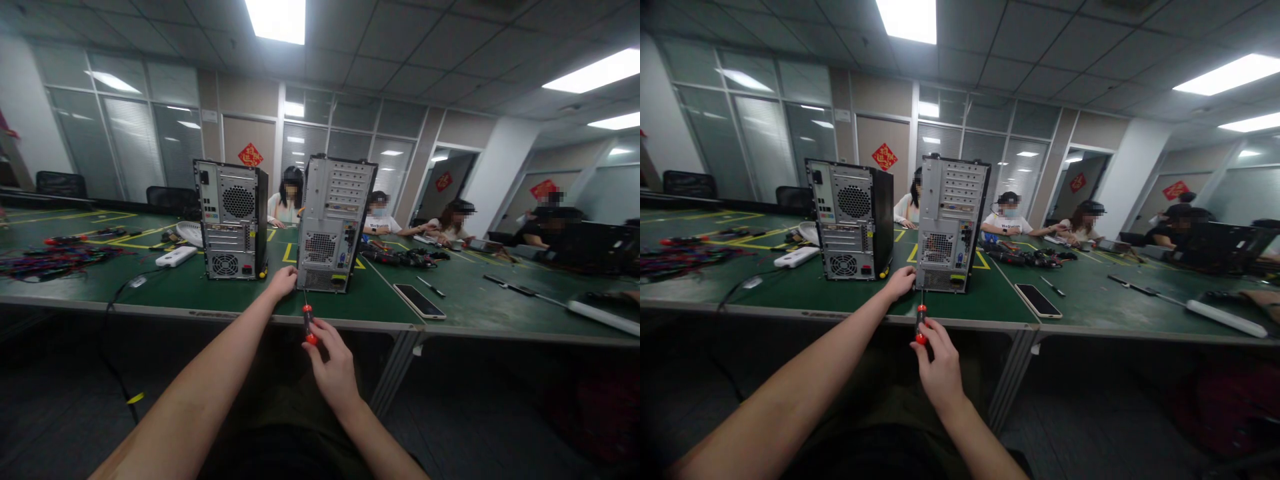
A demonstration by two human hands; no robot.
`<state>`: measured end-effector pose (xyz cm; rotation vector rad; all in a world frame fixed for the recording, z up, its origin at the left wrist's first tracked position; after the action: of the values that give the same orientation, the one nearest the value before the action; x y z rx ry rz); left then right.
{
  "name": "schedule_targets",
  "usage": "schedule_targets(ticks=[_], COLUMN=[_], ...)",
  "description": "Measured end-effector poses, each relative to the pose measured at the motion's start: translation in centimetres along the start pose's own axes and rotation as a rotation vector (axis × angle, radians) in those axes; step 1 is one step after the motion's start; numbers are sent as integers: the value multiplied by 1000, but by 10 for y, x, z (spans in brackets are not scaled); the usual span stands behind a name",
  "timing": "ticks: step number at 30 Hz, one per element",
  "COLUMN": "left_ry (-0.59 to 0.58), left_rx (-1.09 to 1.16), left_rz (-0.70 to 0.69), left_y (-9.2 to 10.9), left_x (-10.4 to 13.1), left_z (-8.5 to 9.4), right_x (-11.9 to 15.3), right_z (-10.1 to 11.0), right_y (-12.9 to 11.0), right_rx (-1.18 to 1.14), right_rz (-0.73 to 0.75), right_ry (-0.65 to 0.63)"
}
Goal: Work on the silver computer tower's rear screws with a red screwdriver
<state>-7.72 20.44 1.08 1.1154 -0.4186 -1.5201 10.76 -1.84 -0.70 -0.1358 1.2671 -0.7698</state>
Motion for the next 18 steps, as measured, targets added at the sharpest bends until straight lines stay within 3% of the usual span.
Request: schedule_targets(ticks=[4,18], left_ry=[-7,-37], left_rx=[8,22], left_rz=[-2,16], left_y=[-1,2], left_x=[0,4], left_z=[0,2], right_x=[1,-2], right_z=[-1,0], right_y=[3,-1], right_rx=[-30,-24], right_rz=[-48,13], right_ry=[36,31])
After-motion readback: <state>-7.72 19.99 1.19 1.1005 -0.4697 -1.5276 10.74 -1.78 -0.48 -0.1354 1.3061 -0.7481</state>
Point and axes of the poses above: each hand's wrist, its own x-axis away from the middle knuckle, its own z-axis out of the back of the hand, y = z × x, the point moved 5 cm from there along -x, towards the middle knuckle, and after that the axes turned 4 degrees about y, right-handed, at the moved point
